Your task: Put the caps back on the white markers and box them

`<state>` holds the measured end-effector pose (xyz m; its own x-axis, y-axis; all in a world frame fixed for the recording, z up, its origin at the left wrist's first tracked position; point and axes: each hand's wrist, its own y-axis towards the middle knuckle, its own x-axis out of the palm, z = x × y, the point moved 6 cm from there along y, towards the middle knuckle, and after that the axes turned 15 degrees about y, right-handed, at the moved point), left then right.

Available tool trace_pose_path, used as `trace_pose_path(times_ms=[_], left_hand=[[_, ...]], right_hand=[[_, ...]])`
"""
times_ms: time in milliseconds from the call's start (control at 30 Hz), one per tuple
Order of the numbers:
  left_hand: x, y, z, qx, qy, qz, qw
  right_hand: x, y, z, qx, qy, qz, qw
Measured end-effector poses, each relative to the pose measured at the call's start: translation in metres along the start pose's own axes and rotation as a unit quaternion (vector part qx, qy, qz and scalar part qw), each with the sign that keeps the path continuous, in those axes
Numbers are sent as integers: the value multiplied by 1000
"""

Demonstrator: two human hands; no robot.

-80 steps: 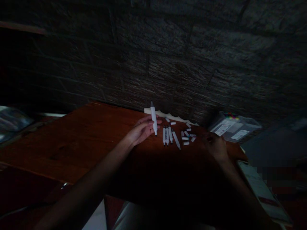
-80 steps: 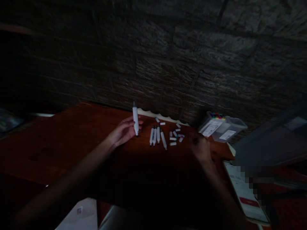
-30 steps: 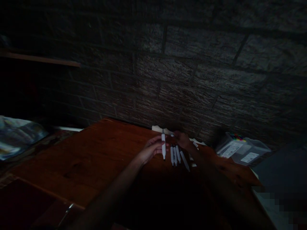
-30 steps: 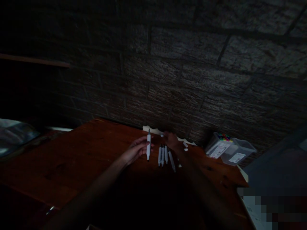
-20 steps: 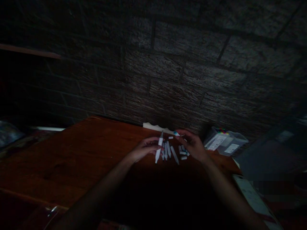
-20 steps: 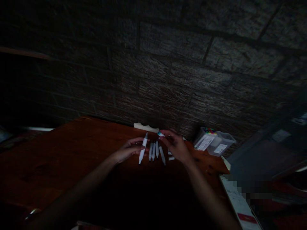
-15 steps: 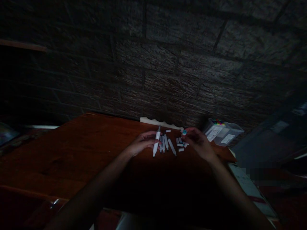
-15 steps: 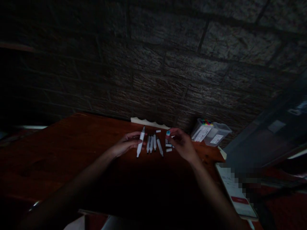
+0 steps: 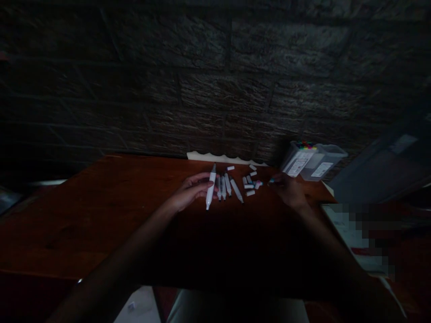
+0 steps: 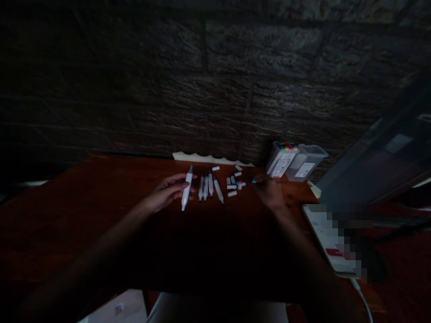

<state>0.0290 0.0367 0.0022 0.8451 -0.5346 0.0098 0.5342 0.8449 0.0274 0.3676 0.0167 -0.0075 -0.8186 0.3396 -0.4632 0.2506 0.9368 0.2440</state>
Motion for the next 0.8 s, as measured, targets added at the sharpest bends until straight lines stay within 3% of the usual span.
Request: trace_pose_path(times_ms=[200, 300, 433, 600, 800], left_hand=[[3, 0, 0, -22, -2, 9, 1000], [2, 0, 3, -21, 4, 14, 1000], [-1, 0, 5, -17, 5, 31, 999], [-6, 0, 1, -26, 1, 50, 998], [-8, 1, 2, -23, -14, 61, 998]], right_hand=[[7, -3, -6, -52, -43, -40, 997], [10, -4, -16, -127, -87, -40, 987], [32, -7, -22, -211, -138, -99, 963], [49, -6, -17, -204, -168, -115, 958], [22, -11, -33, -192, -116, -69, 972]])
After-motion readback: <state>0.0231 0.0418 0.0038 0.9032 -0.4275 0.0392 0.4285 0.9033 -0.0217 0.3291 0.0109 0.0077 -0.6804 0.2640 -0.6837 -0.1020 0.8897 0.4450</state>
